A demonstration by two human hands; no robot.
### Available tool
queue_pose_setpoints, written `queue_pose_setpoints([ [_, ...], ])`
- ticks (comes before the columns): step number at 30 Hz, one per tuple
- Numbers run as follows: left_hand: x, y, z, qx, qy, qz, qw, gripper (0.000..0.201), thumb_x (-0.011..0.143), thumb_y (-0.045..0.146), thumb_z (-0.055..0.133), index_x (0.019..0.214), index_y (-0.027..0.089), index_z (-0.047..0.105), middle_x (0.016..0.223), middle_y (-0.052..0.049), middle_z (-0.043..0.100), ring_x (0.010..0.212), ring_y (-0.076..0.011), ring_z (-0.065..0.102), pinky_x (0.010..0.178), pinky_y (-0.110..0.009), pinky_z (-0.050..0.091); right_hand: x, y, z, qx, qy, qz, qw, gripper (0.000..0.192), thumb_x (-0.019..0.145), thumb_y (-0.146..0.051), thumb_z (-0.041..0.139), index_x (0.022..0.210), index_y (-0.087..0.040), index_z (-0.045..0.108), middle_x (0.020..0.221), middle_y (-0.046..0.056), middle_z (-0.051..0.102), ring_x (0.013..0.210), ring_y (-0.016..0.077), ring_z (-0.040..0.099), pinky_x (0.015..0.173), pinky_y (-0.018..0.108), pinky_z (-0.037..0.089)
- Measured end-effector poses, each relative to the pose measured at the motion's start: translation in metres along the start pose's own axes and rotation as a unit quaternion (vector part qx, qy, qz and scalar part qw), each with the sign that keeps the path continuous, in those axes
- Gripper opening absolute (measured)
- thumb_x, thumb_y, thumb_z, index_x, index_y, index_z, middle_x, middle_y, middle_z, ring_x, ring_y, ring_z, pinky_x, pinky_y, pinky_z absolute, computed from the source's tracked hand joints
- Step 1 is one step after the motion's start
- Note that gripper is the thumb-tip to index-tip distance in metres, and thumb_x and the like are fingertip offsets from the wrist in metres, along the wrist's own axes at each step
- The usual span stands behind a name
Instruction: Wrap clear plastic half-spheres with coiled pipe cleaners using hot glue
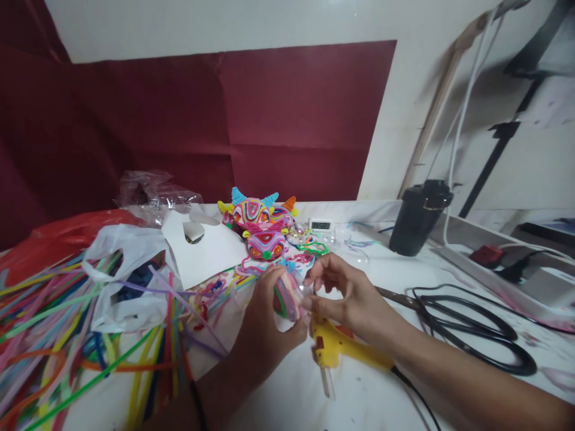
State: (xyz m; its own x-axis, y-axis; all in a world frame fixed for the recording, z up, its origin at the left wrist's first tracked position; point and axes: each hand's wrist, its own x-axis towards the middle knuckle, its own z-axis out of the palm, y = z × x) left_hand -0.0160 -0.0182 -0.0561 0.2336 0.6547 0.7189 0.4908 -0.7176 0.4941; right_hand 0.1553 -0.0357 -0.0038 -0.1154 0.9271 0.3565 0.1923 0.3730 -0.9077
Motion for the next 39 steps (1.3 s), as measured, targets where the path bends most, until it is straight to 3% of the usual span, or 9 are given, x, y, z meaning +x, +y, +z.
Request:
queue_pose_setpoints([
  [5, -0.001, -0.004, 0.001, -0.005, -0.003, 0.016, 1.000, 0.069, 0.069, 0.018, 0.064, 0.131, 0.021, 0.036, 0.129, -0.015, 0.054, 0.120, -0.0298, 0.054, 0.095, -0.045, 0.050, 0.004, -0.002, 0.002, 0.185, -0.061, 0.129, 0.972, 0.047, 0.051, -0.021, 0.085, 0.080, -0.021, 0.049, 0.067, -0.005, 0.065, 0.058, 0.0126, 0.058, 0.055, 0.025, 0.045],
  [8, -0.002, -0.007, 0.002, -0.010, -0.007, 0.013, 1.000, 0.068, 0.069, 0.018, 0.065, 0.131, 0.021, 0.038, 0.129, -0.015, 0.054, 0.120, -0.0299, 0.055, 0.094, -0.045, 0.051, 0.004, -0.001, 0.002, 0.225, -0.078, 0.163, 0.957, 0.043, 0.052, -0.018, 0.082, 0.081, -0.021, 0.051, 0.062, -0.005, 0.068, 0.048, 0.0121, 0.059, 0.049, 0.025, 0.046],
  [13, -0.002, -0.013, 0.003, -0.006, -0.007, 0.015, 1.000, 0.066, 0.073, 0.024, 0.066, 0.133, 0.021, 0.039, 0.130, -0.015, 0.054, 0.119, -0.0292, 0.055, 0.094, -0.044, 0.051, 0.004, 0.003, 0.002, 0.248, -0.080, 0.157, 0.953, 0.031, 0.059, -0.016, 0.074, 0.081, -0.019, 0.053, 0.062, -0.002, 0.071, 0.050, 0.0121, 0.061, 0.046, 0.021, 0.045],
  [19, -0.001, -0.013, -0.001, 0.028, -0.010, 0.053, 0.998, 0.064, 0.076, 0.023, 0.066, 0.134, 0.022, 0.038, 0.138, -0.016, 0.045, 0.131, -0.0310, 0.042, 0.095, -0.047, 0.049, 0.006, 0.004, 0.002, 0.281, -0.068, 0.156, 0.945, 0.028, 0.056, -0.011, 0.069, 0.077, -0.020, 0.052, 0.057, -0.004, 0.070, 0.047, 0.0106, 0.060, 0.047, 0.020, 0.044],
  [25, 0.000, -0.012, -0.002, 0.034, -0.031, 0.032, 0.998, 0.065, 0.078, 0.025, 0.066, 0.135, 0.023, 0.035, 0.136, -0.016, 0.047, 0.126, -0.0307, 0.048, 0.092, -0.047, 0.052, 0.007, 0.008, 0.003, 0.294, -0.047, 0.162, 0.941, 0.027, 0.054, -0.009, 0.066, 0.073, -0.020, 0.052, 0.052, -0.006, 0.066, 0.047, 0.0116, 0.061, 0.047, 0.021, 0.044],
  [39, 0.001, -0.018, -0.003, 0.092, -0.042, 0.150, 0.983, 0.042, 0.082, 0.022, 0.063, 0.120, 0.027, 0.044, 0.139, -0.014, 0.041, 0.128, -0.0281, 0.047, 0.093, -0.047, 0.051, 0.007, 0.004, 0.004, 0.307, -0.040, 0.195, 0.931, 0.036, 0.054, -0.007, 0.062, 0.083, -0.022, 0.046, 0.049, -0.009, 0.063, 0.038, 0.0084, 0.053, 0.038, 0.017, 0.037],
])
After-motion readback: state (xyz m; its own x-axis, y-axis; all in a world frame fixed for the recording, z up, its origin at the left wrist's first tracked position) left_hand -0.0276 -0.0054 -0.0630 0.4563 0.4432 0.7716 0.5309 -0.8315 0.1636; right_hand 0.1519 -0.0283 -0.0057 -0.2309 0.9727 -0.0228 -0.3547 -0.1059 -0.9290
